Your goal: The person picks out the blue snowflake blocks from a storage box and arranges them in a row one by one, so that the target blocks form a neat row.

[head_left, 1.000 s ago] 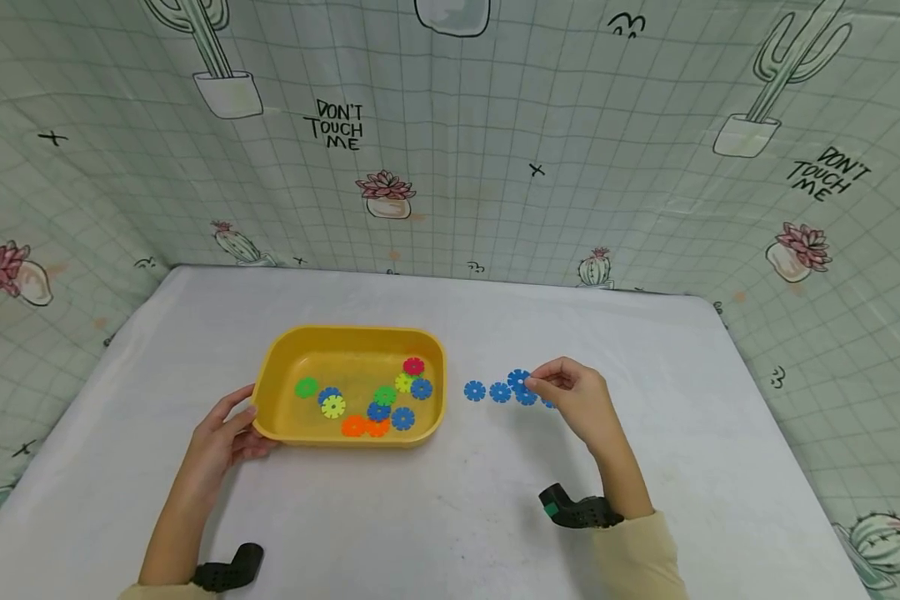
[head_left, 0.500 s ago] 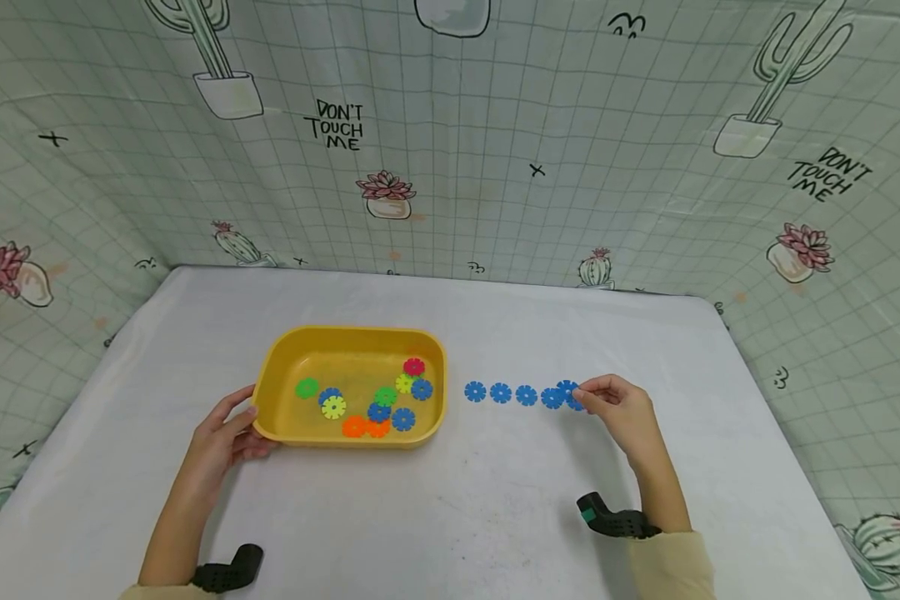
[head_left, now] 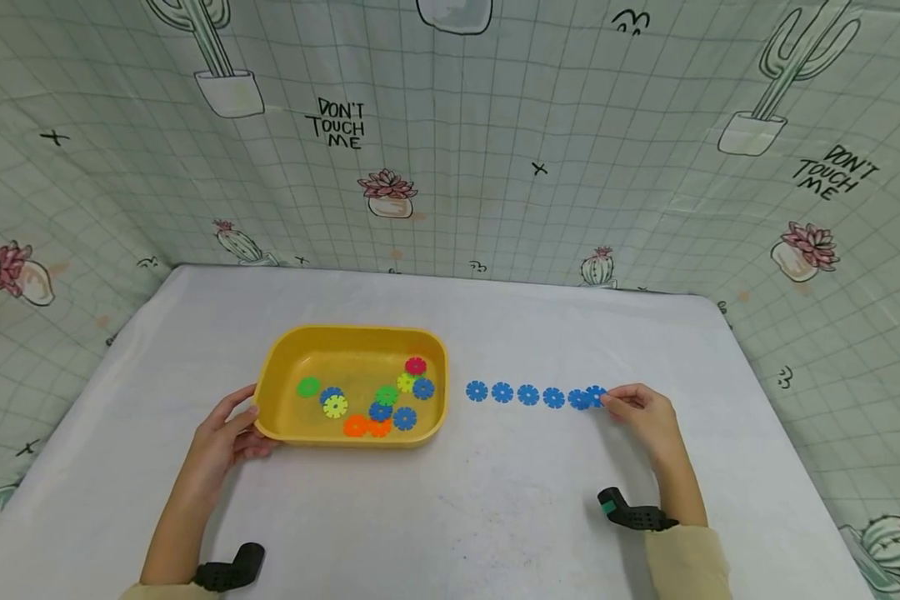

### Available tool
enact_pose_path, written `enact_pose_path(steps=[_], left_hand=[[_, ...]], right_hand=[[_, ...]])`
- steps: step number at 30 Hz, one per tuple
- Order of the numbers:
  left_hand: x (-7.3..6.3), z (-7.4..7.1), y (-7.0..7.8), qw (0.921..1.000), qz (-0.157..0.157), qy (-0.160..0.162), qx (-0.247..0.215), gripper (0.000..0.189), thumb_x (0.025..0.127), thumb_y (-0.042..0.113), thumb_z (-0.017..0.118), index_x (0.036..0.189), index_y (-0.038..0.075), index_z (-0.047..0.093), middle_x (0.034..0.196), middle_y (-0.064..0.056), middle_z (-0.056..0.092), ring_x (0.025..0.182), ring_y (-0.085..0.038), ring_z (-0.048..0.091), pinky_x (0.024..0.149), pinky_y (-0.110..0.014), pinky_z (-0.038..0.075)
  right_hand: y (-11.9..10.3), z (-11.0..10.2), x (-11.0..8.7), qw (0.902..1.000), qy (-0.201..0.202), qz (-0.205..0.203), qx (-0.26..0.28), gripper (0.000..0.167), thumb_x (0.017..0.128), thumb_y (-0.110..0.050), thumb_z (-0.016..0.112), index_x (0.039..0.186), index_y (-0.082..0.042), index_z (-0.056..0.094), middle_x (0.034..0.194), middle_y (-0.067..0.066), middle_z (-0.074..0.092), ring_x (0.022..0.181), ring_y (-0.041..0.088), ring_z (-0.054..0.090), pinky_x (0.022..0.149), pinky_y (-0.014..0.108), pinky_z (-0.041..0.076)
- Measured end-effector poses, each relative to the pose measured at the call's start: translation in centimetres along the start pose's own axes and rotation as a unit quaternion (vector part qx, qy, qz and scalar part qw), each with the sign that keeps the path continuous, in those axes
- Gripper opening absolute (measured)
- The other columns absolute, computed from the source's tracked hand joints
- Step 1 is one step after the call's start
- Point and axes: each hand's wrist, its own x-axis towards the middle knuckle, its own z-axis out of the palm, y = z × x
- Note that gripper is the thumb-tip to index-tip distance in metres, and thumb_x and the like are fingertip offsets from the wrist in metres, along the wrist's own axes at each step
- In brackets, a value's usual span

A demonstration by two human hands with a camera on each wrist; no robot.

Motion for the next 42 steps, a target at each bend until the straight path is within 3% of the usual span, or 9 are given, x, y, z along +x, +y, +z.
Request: enact_pose_path(steps=[4, 7, 11, 13, 20, 30, 42], left_hand=[[0.7, -0.5, -1.1, 0.9998, 0.006, -0.008, -0.018, 0.055, 0.089, 0.045, 0.057, 0.135, 0.021, 0.041, 0.073, 0.009, 0.069, 0.063, -0.011, 0.068, 0.062, -0.022, 0.054], [0.6, -0.4, -0.9, 1.0, -0.002, -0.003, -0.007, 0.059, 0.089, 0.046, 0.057, 0.138, 0.019, 0.038, 0.072, 0.01, 0.069, 0.064, -0.01, 0.068, 0.062, -0.021, 0.054], [0.3, -0.1, -0.2, 1.0, -0.009, 0.0, 0.004, 0.049, 0.094, 0.039, 0.052, 0.137, 0.021, 0.039, 0.071, 0.011, 0.068, 0.064, -0.009, 0.067, 0.063, -0.021, 0.054], [0.5, -0.2, -0.5, 1.0, -0.003, 0.003, -0.003, 0.046, 0.094, 0.037, 0.053, 0.136, 0.021, 0.041, 0.072, 0.009, 0.068, 0.063, -0.01, 0.067, 0.062, -0.021, 0.054], [0.3, 0.0, -0.2, 0.9999, 0.001, 0.002, 0.01, 0.051, 0.094, 0.038, 0.052, 0.139, 0.017, 0.038, 0.072, 0.01, 0.068, 0.064, -0.01, 0.067, 0.064, -0.022, 0.054], [-0.9, 0.6, 1.5, 0.9988, -0.028, 0.014, 0.038, 0.046, 0.098, 0.032, 0.043, 0.14, 0.015, 0.033, 0.07, 0.014, 0.065, 0.064, -0.006, 0.066, 0.065, -0.019, 0.053], [-0.7, 0.7, 1.5, 0.9992, -0.034, 0.008, 0.019, 0.036, 0.099, 0.03, 0.043, 0.133, 0.023, 0.037, 0.068, 0.014, 0.065, 0.063, -0.006, 0.066, 0.064, -0.019, 0.052]], right_hand=[[0.5, -0.5, 0.3, 0.9999, -0.001, 0.012, -0.01, 0.038, 0.087, -0.026, 0.065, 0.107, 0.005, 0.058, 0.075, -0.012, 0.061, 0.068, 0.001, 0.059, 0.066, 0.017, 0.048], [0.9, -0.7, 0.6, 0.9996, 0.0, 0.024, -0.017, 0.033, 0.088, -0.023, 0.063, 0.106, 0.005, 0.058, 0.075, -0.009, 0.061, 0.066, 0.002, 0.059, 0.064, 0.017, 0.049], [1.6, -0.9, 1.1, 0.9995, -0.001, 0.032, -0.002, 0.029, 0.089, -0.017, 0.062, 0.105, 0.008, 0.056, 0.073, -0.007, 0.06, 0.064, 0.0, 0.059, 0.063, 0.015, 0.051], [1.9, -1.0, 1.3, 0.9994, -0.003, 0.035, 0.003, 0.029, 0.089, -0.015, 0.061, 0.105, 0.008, 0.056, 0.072, -0.008, 0.059, 0.064, 0.0, 0.058, 0.062, 0.015, 0.052], [2.4, -1.0, 1.8, 0.9985, -0.008, 0.041, -0.037, 0.03, 0.09, -0.019, 0.06, 0.105, 0.007, 0.056, 0.073, -0.004, 0.059, 0.062, 0.002, 0.056, 0.059, 0.014, 0.049], [2.5, -0.8, 2.3, 0.9961, -0.019, 0.055, -0.066, 0.031, 0.09, -0.021, 0.059, 0.104, 0.006, 0.058, 0.071, -0.003, 0.058, 0.059, 0.005, 0.055, 0.055, 0.016, 0.047], [2.0, -0.6, 2.5, 0.9928, -0.026, 0.056, -0.103, 0.026, 0.089, -0.018, 0.059, 0.099, 0.006, 0.06, 0.069, -0.001, 0.056, 0.061, 0.008, 0.052, 0.054, 0.019, 0.047]])
